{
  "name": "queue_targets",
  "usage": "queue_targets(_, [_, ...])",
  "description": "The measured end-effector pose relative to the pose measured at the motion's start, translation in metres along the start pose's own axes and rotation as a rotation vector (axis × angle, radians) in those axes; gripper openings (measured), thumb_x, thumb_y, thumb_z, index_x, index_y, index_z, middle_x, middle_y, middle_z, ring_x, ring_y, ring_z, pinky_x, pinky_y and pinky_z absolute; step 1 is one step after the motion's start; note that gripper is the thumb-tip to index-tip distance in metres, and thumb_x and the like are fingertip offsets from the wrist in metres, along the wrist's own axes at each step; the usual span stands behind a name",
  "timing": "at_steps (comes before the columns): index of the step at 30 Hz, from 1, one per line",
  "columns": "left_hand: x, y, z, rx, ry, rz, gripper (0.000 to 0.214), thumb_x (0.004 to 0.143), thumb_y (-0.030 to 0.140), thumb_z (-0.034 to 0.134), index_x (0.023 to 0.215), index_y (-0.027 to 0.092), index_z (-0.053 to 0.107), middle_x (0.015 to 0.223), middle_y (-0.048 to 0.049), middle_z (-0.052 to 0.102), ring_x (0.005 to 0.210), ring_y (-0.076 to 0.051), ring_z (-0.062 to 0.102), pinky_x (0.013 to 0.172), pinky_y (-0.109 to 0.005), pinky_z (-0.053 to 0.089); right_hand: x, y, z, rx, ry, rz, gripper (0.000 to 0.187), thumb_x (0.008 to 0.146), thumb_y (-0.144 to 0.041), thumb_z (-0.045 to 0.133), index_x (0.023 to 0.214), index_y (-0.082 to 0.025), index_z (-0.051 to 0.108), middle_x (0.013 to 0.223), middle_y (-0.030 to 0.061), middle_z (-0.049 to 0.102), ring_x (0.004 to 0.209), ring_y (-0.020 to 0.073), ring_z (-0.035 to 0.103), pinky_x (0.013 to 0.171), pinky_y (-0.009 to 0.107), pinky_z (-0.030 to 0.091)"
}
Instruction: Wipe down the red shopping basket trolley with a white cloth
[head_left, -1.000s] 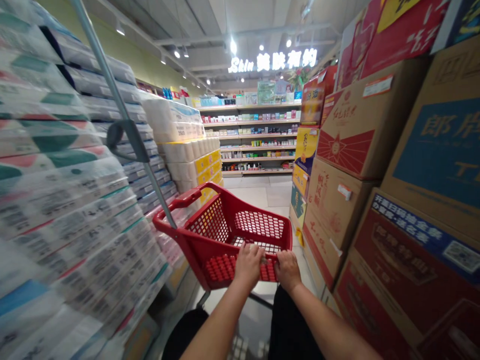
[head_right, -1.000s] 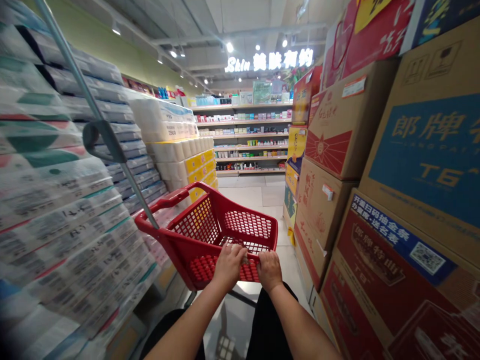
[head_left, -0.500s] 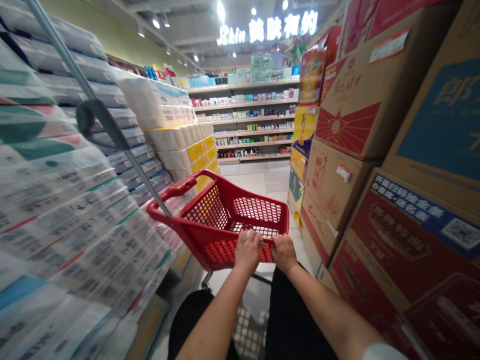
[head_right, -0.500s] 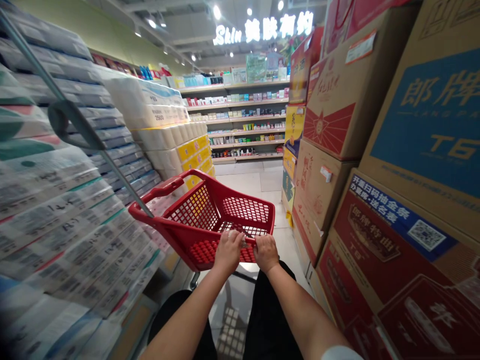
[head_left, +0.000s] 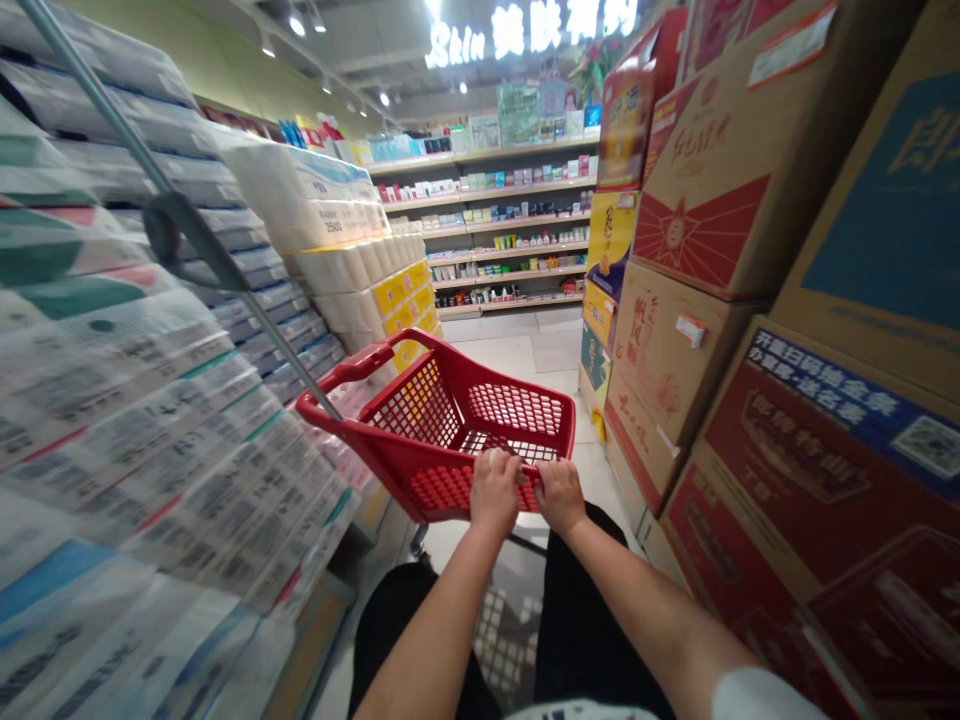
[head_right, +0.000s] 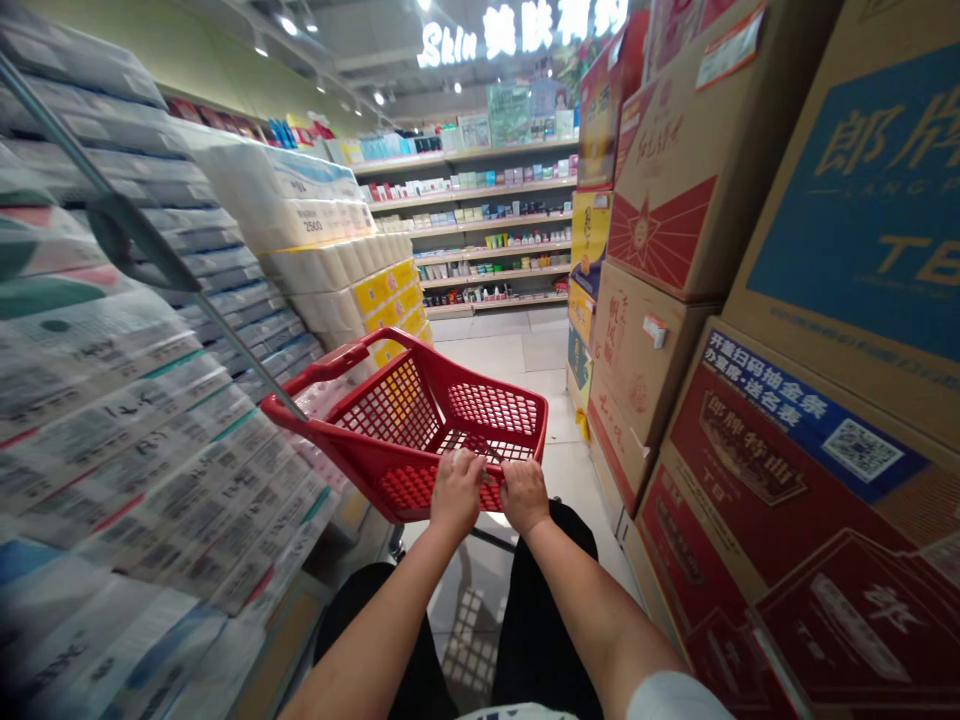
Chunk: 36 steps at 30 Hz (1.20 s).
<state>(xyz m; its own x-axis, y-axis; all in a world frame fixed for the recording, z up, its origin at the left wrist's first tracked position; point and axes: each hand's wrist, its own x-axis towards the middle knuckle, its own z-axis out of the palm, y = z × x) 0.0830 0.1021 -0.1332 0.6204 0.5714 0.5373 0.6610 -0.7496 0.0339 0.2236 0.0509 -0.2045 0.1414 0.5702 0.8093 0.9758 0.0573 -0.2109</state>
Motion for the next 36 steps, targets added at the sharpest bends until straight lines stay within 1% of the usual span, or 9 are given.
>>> queue_targets(5, [0.004, -0.001, -0.005, -0.032, -0.07, 0.136, 0.032, 0.088, 0.022, 0.046, 0.118, 0.027, 0.058, 0.116, -0.0025, 0.06, 0.115, -0.024, 0.045, 0.114, -0.047, 0.02, 0.0, 0.005, -0.004, -0.01, -0.037, -0.036, 0.029, 0.081, -0.015, 0.048, 0.108, -0.015, 0.056, 0.086, 0.0063, 0.06, 0.085, 0.0219, 0.049, 0.097, 0.04, 0.034])
queue_targets(9, [0.004, -0.026, -0.015, 0.013, 0.017, -0.068, 0.031, 0.09, 0.021, 0.043, 0.114, 0.026, 0.061, 0.116, -0.0056, 0.061, 0.116, -0.026, 0.045, 0.111, -0.052, 0.022, 0.001, 0.005, -0.005, -0.019, -0.036, -0.045, 0.032, 0.079, -0.014, 0.048, 0.11, -0.015, 0.056, 0.088, 0.0068, 0.06, 0.087, 0.0225, 0.049, 0.098, 0.04, 0.034])
queue_targets(12, [0.002, -0.021, -0.01, 0.037, 0.069, -0.163, 0.031, 0.09, 0.019, 0.041, 0.111, 0.022, 0.063, 0.117, -0.0085, 0.06, 0.12, -0.027, 0.043, 0.111, -0.051, 0.023, 0.001, 0.002, -0.002, -0.03, -0.011, -0.026, 0.03, 0.078, -0.014, 0.048, 0.107, -0.015, 0.057, 0.086, 0.0065, 0.06, 0.085, 0.0227, 0.048, 0.098, 0.04, 0.034])
queue_targets(15, [0.0, -0.005, -0.002, 0.02, 0.03, -0.05, 0.033, 0.088, 0.019, 0.045, 0.116, 0.019, 0.061, 0.12, -0.0085, 0.059, 0.123, -0.028, 0.04, 0.112, -0.048, 0.024, 0.002, 0.001, -0.002, -0.041, -0.016, -0.006, 0.028, 0.079, -0.014, 0.048, 0.106, -0.016, 0.057, 0.085, 0.0062, 0.06, 0.085, 0.0227, 0.048, 0.098, 0.04, 0.034])
queue_targets(18, [-0.001, -0.006, -0.005, -0.018, -0.024, 0.058, 0.036, 0.087, 0.021, 0.047, 0.121, 0.024, 0.059, 0.122, -0.0049, 0.06, 0.121, -0.027, 0.043, 0.113, -0.05, 0.021, 0.002, 0.004, -0.004, -0.033, -0.033, -0.029, 0.029, 0.079, -0.014, 0.048, 0.107, -0.016, 0.057, 0.086, 0.0061, 0.06, 0.086, 0.0225, 0.049, 0.098, 0.039, 0.034])
queue_targets(22, [-0.001, -0.034, -0.017, 0.001, 0.046, -0.107, 0.033, 0.088, 0.021, 0.044, 0.116, 0.025, 0.062, 0.12, -0.0058, 0.061, 0.122, -0.028, 0.043, 0.111, -0.053, 0.023, 0.001, 0.007, -0.005, -0.02, -0.026, -0.05, 0.031, 0.079, -0.014, 0.048, 0.108, -0.016, 0.057, 0.086, 0.0063, 0.06, 0.086, 0.0223, 0.049, 0.098, 0.039, 0.034])
queue_targets(25, [-0.003, -0.038, -0.017, 0.021, 0.089, -0.173, 0.034, 0.087, 0.018, 0.043, 0.115, 0.022, 0.063, 0.12, -0.0076, 0.061, 0.124, -0.029, 0.04, 0.111, -0.051, 0.026, 0.001, 0.004, -0.004, -0.022, -0.014, -0.026, 0.03, 0.078, -0.013, 0.048, 0.107, -0.016, 0.057, 0.086, 0.0065, 0.06, 0.086, 0.0223, 0.049, 0.099, 0.04, 0.033])
queue_targets(32, [-0.002, 0.004, 0.0, -0.011, 0.006, 0.031, 0.039, 0.085, 0.016, 0.047, 0.122, 0.023, 0.059, 0.121, -0.0055, 0.061, 0.123, -0.027, 0.042, 0.113, -0.047, 0.026, 0.002, 0.002, -0.005, -0.047, -0.026, -0.021, 0.027, 0.079, -0.013, 0.048, 0.105, -0.016, 0.057, 0.083, 0.0059, 0.059, 0.084, 0.022, 0.048, 0.098, 0.039, 0.033])
queue_targets(36, [0.001, -0.014, -0.01, 0.004, -0.03, 0.075, 0.04, 0.085, 0.017, 0.047, 0.122, 0.027, 0.058, 0.118, -0.0044, 0.062, 0.118, -0.025, 0.046, 0.113, -0.05, 0.023, 0.001, 0.006, -0.007, -0.043, -0.045, -0.035, 0.03, 0.079, -0.014, 0.048, 0.108, -0.016, 0.056, 0.086, 0.0061, 0.06, 0.086, 0.0225, 0.048, 0.098, 0.039, 0.033])
